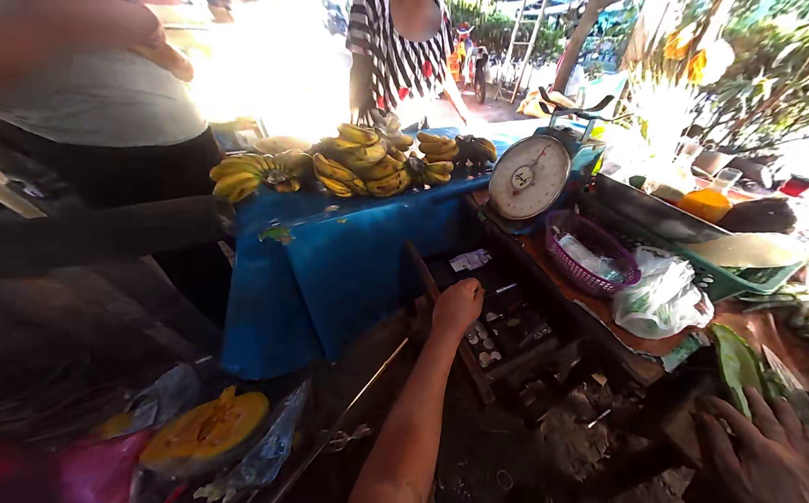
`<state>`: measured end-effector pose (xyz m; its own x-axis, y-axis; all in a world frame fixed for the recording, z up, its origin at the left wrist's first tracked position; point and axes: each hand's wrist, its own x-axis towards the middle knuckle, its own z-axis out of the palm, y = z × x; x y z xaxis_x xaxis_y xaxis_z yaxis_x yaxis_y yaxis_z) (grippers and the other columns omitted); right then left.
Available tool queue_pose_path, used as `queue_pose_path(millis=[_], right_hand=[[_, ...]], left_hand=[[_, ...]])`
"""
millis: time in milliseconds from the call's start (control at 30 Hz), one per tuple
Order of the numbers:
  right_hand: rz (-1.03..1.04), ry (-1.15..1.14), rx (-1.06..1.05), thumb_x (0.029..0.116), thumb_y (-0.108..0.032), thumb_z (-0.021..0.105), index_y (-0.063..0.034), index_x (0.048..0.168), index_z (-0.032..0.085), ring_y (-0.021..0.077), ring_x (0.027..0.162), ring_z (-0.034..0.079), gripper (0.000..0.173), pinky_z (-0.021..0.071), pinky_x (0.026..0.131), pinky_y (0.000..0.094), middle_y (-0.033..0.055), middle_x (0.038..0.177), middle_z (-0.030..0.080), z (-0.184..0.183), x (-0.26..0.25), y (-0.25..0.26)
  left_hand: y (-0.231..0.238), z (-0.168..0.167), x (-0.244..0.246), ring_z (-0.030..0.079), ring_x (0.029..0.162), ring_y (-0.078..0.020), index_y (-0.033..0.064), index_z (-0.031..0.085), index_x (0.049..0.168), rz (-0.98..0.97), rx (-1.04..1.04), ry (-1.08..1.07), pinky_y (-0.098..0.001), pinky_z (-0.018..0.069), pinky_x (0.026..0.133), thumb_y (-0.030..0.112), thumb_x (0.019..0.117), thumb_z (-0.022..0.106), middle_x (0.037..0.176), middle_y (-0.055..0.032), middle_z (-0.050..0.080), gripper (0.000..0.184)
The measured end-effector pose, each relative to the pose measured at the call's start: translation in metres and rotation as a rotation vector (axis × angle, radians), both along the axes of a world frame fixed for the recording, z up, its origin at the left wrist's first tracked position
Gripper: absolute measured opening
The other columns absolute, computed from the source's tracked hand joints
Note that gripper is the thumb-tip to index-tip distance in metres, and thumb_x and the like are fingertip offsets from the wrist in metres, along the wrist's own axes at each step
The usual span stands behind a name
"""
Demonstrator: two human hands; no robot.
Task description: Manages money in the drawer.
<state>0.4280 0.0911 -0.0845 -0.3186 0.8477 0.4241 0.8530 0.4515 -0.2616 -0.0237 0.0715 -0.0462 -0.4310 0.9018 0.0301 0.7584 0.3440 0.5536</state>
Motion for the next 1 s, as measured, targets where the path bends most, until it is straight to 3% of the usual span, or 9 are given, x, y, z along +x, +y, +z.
queue_pose_path(millis=[367, 1000], right_hand=[[0.030, 0.037, 0.084, 0.1019, -0.036, 0.052, -0.0022, 0.120, 0.074, 0.0636, 0.143, 0.030, 0.044, 0.0163, 0.116, 0.0768, 0.0370, 0.149, 0.045, -0.003, -0.001, 0.000], [0.023, 0.044, 0.093, 0.1015, -0.043, 0.048, -0.0046, 0.119, 0.074, 0.0623, 0.143, 0.031, 0.050, 0.0169, 0.116, 0.0760, 0.0347, 0.149, 0.047, -0.011, 0.002, 0.004]], left_hand=[[0.002, -0.001, 0.000, 0.065, 0.116, -0.0253, 0.0085, 0.068, 0.123, -0.003, -0.002, 0.024, -0.0484, 0.0501, 0.102, 0.031, 0.1083, 0.044, 0.123, -0.0114, 0.069, 0.036], [0.003, -0.003, 0.000, 0.066, 0.112, -0.0246, 0.0099, 0.069, 0.119, 0.017, -0.012, 0.037, -0.0481, 0.0508, 0.099, 0.033, 0.1086, 0.044, 0.118, -0.0098, 0.070, 0.035]])
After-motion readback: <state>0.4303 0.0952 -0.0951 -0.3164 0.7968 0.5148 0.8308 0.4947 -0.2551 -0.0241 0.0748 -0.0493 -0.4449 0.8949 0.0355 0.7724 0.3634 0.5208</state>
